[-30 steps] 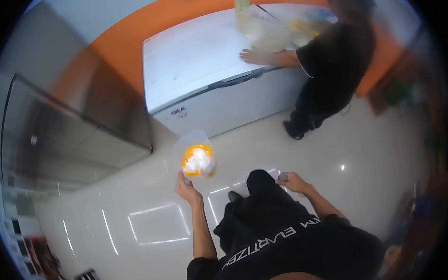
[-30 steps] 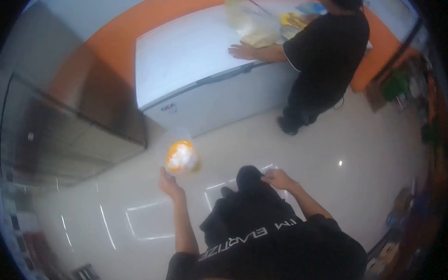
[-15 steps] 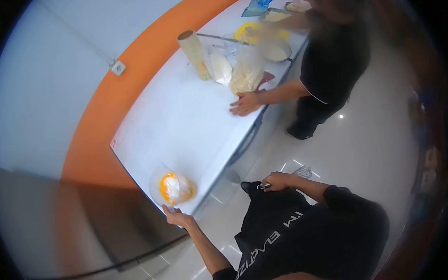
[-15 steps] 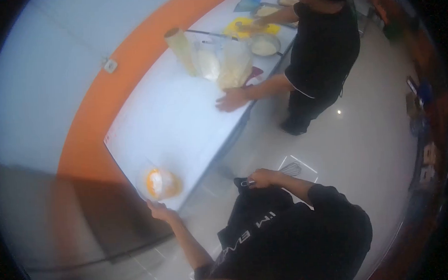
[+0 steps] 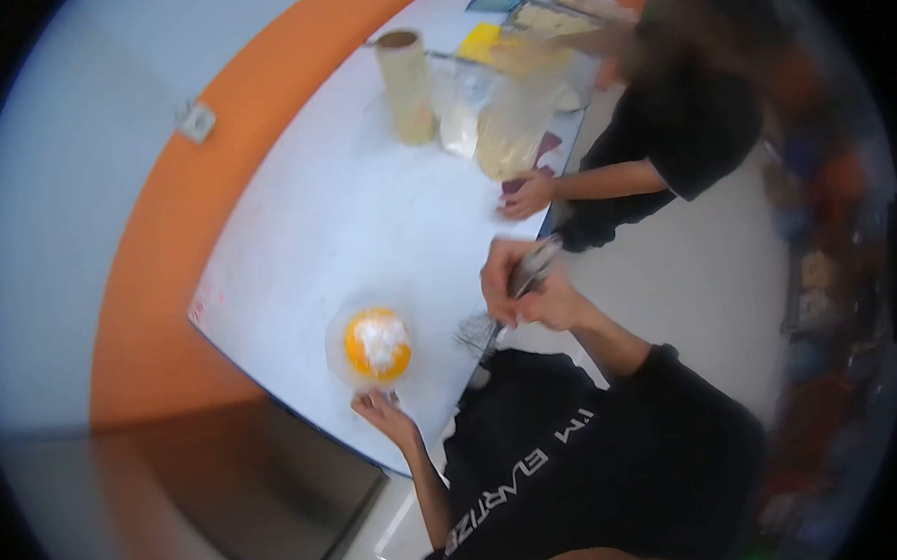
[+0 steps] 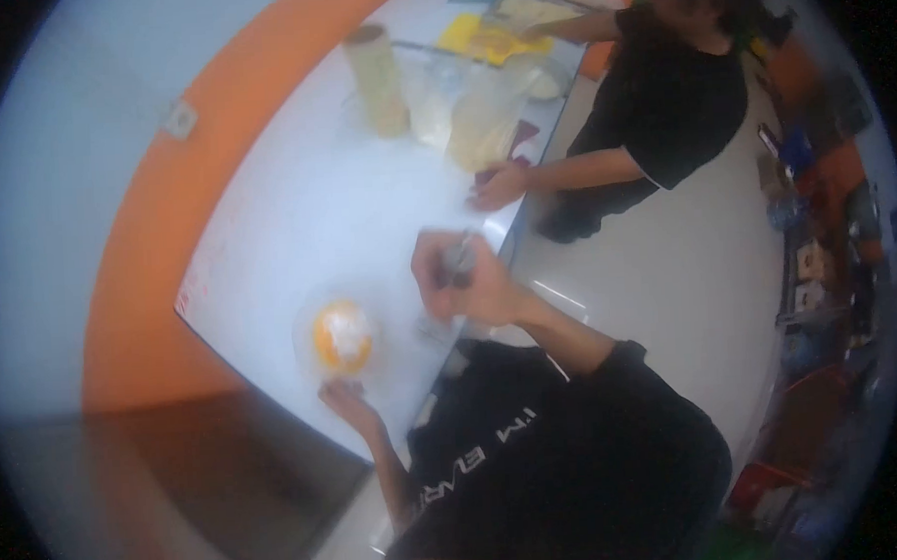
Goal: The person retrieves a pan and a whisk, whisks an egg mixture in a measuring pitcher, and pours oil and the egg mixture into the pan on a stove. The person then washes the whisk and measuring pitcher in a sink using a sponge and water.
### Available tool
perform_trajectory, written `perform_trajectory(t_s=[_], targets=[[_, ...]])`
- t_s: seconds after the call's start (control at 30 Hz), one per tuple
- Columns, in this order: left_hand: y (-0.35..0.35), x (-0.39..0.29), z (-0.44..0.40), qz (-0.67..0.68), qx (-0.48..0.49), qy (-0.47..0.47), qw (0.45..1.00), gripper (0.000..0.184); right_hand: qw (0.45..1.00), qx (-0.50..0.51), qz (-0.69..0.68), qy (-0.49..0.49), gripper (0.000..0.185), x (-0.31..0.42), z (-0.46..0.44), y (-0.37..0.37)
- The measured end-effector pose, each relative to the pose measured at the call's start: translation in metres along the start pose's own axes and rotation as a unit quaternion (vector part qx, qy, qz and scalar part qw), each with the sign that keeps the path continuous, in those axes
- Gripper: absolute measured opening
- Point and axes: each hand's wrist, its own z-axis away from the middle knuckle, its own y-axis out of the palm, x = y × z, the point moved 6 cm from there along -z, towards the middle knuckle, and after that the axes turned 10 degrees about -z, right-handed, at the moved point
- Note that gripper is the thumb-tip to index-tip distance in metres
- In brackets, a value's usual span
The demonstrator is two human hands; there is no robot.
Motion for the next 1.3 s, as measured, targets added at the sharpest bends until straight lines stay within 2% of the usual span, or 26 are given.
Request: perform_trajectory(t_s=[0.03, 0.07, 0.13, 0.2, 0.27, 0.33, 0.43, 0.53, 0.57, 0.6, 0.63, 0.67, 0.73, 0.77, 0.87, 0.9, 0.93, 1.0, 1.07, 1.13, 1.17, 1.2, 1.23, 1.3], targets=[[0.004, -0.018, 0.003, -0.064, 0.020, 0.050, 0.996, 0.054, 0.999, 0.003, -0.027, -0.046, 0.048, 0.014, -0.011, 0.020], [0.005, -0.045, 0.005, -0.134, 0.037, 0.092, 0.986, 0.076, 0.991, 0.061, -0.056, -0.102, 0.048, 0.034, -0.031, 0.045], [0.008, -0.086, 0.008, -0.104, 0.104, 0.077, 0.986, 0.109, 0.975, 0.135, -0.068, -0.164, 0.038, 0.051, -0.055, 0.089], [0.004, -0.093, -0.002, -0.113, 0.103, 0.061, 0.986, 0.127, 0.981, 0.117, -0.091, -0.125, 0.036, 0.018, -0.071, 0.108], [-0.003, -0.086, 0.001, -0.133, 0.092, 0.109, 0.981, 0.126, 0.993, 0.060, -0.056, -0.080, 0.033, -0.041, -0.069, 0.116], [0.001, -0.094, -0.011, -0.141, 0.089, 0.139, 0.976, 0.124, 0.995, -0.014, 0.101, 0.021, 0.027, -0.123, -0.093, 0.114], [-0.012, -0.093, -0.006, -0.131, 0.080, 0.138, 0.978, 0.122, 0.983, -0.069, 0.167, 0.041, 0.025, -0.159, -0.089, 0.115], [-0.024, -0.087, 0.001, -0.120, 0.086, 0.097, 0.984, 0.122, 0.998, -0.037, 0.036, -0.042, 0.025, -0.144, -0.082, 0.130], [-0.010, -0.065, -0.003, -0.126, 0.082, 0.102, 0.983, 0.122, 0.986, -0.087, 0.137, -0.032, 0.026, -0.185, -0.074, 0.097], [-0.008, -0.068, -0.008, -0.134, 0.078, 0.110, 0.982, 0.122, 0.971, -0.071, 0.225, 0.031, 0.026, -0.217, -0.074, 0.076], [-0.008, -0.070, -0.007, -0.129, 0.080, 0.117, 0.981, 0.121, 0.966, -0.061, 0.248, 0.037, 0.026, -0.227, -0.071, 0.070], [-0.010, -0.070, -0.005, -0.125, 0.078, 0.123, 0.981, 0.121, 0.961, -0.048, 0.269, 0.045, 0.026, -0.233, -0.071, 0.070], [-0.007, -0.068, -0.009, -0.117, 0.064, 0.113, 0.985, 0.119, 0.987, -0.082, 0.132, -0.036, 0.032, -0.191, -0.076, 0.092], [-0.009, -0.064, -0.004, -0.120, 0.066, 0.095, 0.986, 0.118, 0.994, -0.046, 0.064, -0.075, 0.032, -0.171, -0.075, 0.103], [-0.003, -0.066, -0.011, -0.114, 0.050, 0.112, 0.986, 0.116, 0.957, -0.009, 0.287, -0.032, 0.028, -0.238, -0.067, 0.058], [-0.002, -0.065, -0.008, -0.112, 0.045, 0.117, 0.986, 0.115, 0.958, -0.052, 0.280, -0.021, 0.024, -0.228, -0.071, 0.064], [-0.001, -0.066, -0.017, -0.109, 0.035, 0.121, 0.986, 0.115, 0.986, -0.092, 0.135, -0.030, 0.022, -0.206, -0.068, 0.071], [-0.003, -0.064, -0.009, -0.112, 0.041, 0.111, 0.987, 0.113, 0.994, -0.008, 0.023, -0.109, 0.020, -0.178, -0.069, 0.085], [-0.002, -0.068, -0.007, -0.118, 0.032, 0.117, 0.986, 0.113, 0.954, -0.018, 0.294, -0.060, 0.017, -0.243, -0.059, 0.041], [-0.003, -0.067, -0.018, -0.111, 0.013, 0.112, 0.987, 0.113, 0.976, -0.151, 0.143, -0.067, 0.017, -0.205, -0.059, 0.053], [-0.002, -0.064, -0.020, -0.103, 0.015, 0.098, 0.990, 0.112, 0.995, -0.028, 0.000, -0.101, 0.018, -0.168, -0.068, 0.075], [-0.001, -0.060, -0.008, -0.097, 0.031, 0.077, 0.992, 0.112, 0.991, -0.060, -0.072, -0.095, 0.022, -0.169, -0.066, 0.074], [0.000, -0.063, -0.008, -0.110, 0.033, 0.087, 0.990, 0.111, 0.990, -0.055, 0.087, -0.095, 0.023, -0.202, -0.055, 0.051], [0.004, -0.067, -0.012, -0.115, 0.024, 0.131, 0.984, 0.111, 0.968, -0.050, 0.243, -0.035, 0.023, -0.222, -0.059, 0.051]])
